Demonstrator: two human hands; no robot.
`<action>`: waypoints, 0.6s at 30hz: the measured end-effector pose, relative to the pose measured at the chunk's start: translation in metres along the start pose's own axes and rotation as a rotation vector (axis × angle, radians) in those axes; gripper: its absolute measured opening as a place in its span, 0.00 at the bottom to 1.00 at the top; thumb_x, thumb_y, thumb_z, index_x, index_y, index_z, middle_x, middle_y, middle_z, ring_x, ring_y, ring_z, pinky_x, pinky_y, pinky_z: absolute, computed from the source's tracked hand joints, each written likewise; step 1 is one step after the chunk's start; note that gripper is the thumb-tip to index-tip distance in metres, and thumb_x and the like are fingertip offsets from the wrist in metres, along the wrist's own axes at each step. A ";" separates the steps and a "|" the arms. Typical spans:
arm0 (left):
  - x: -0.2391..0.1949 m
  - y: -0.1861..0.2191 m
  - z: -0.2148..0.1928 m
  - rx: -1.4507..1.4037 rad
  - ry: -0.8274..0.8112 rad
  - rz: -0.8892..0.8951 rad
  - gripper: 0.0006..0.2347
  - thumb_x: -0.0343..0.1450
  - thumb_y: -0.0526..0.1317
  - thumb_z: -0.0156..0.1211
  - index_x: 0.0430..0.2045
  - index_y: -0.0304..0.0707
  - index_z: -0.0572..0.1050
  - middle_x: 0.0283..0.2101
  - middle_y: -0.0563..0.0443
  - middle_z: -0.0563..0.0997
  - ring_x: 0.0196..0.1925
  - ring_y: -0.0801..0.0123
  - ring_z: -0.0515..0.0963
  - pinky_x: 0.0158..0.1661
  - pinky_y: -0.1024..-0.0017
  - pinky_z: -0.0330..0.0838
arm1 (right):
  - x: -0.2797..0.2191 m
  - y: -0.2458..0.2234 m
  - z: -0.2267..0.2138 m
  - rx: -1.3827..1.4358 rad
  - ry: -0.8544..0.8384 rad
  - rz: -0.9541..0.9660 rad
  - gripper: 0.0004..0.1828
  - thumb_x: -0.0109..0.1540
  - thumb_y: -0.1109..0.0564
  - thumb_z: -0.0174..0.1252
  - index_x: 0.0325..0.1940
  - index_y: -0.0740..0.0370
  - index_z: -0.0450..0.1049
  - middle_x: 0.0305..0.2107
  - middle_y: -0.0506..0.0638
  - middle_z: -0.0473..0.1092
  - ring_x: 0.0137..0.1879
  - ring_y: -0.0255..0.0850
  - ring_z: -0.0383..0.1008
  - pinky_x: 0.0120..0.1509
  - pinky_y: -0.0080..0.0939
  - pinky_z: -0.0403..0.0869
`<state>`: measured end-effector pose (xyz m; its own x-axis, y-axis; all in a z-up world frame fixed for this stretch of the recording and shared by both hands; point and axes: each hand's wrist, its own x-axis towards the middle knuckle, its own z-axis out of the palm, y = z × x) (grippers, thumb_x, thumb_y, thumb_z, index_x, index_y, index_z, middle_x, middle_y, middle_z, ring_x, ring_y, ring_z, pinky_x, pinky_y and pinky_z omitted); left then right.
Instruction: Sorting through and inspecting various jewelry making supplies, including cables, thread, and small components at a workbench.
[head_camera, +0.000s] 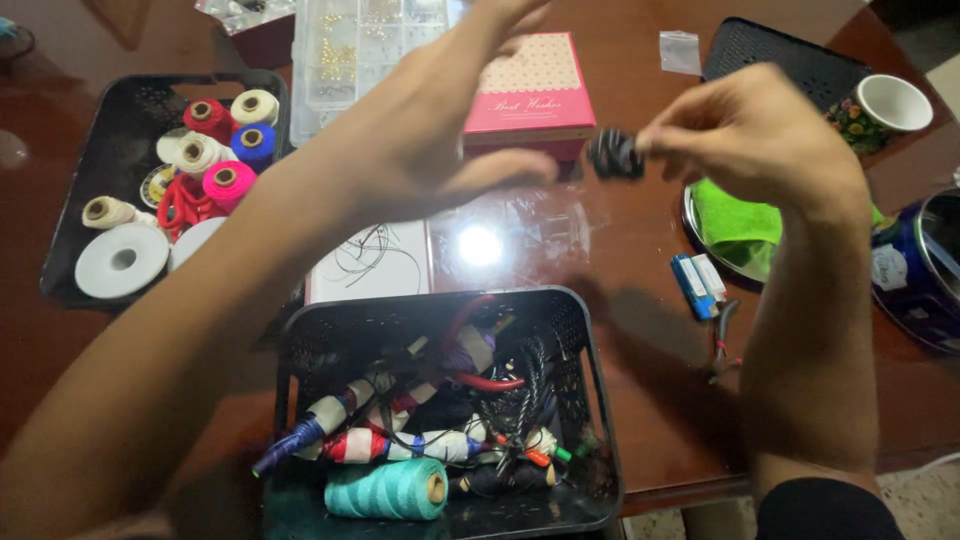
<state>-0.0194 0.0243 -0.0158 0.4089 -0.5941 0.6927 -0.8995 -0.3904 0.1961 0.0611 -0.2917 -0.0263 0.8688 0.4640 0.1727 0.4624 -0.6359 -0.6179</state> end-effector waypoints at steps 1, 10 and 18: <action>-0.011 0.005 -0.005 -0.028 -0.048 -0.081 0.37 0.74 0.45 0.77 0.67 0.25 0.53 0.66 0.24 0.69 0.71 0.38 0.71 0.71 0.54 0.65 | 0.003 0.005 0.002 -0.111 -0.107 0.123 0.13 0.64 0.51 0.65 0.44 0.64 0.83 0.27 0.54 0.79 0.30 0.39 0.80 0.34 0.40 0.78; -0.099 0.049 -0.028 -0.092 -0.297 -0.455 0.30 0.67 0.48 0.69 0.59 0.28 0.67 0.59 0.31 0.75 0.62 0.44 0.74 0.60 0.56 0.67 | 0.049 0.081 0.051 -0.268 -0.247 0.416 0.16 0.62 0.48 0.67 0.46 0.61 0.85 0.30 0.57 0.81 0.35 0.41 0.79 0.37 0.43 0.76; -0.141 0.067 -0.039 -0.185 -0.068 -0.570 0.18 0.68 0.39 0.68 0.51 0.31 0.75 0.54 0.36 0.81 0.61 0.49 0.79 0.58 0.61 0.72 | 0.022 0.052 0.006 -0.326 -0.105 0.419 0.23 0.63 0.43 0.65 0.57 0.57 0.80 0.44 0.55 0.80 0.43 0.44 0.81 0.44 0.47 0.79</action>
<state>-0.1433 0.1093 -0.0726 0.8379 -0.3732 0.3983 -0.5451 -0.5350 0.6454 0.1031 -0.3108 -0.0595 0.9760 0.1783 -0.1254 0.1257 -0.9303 -0.3447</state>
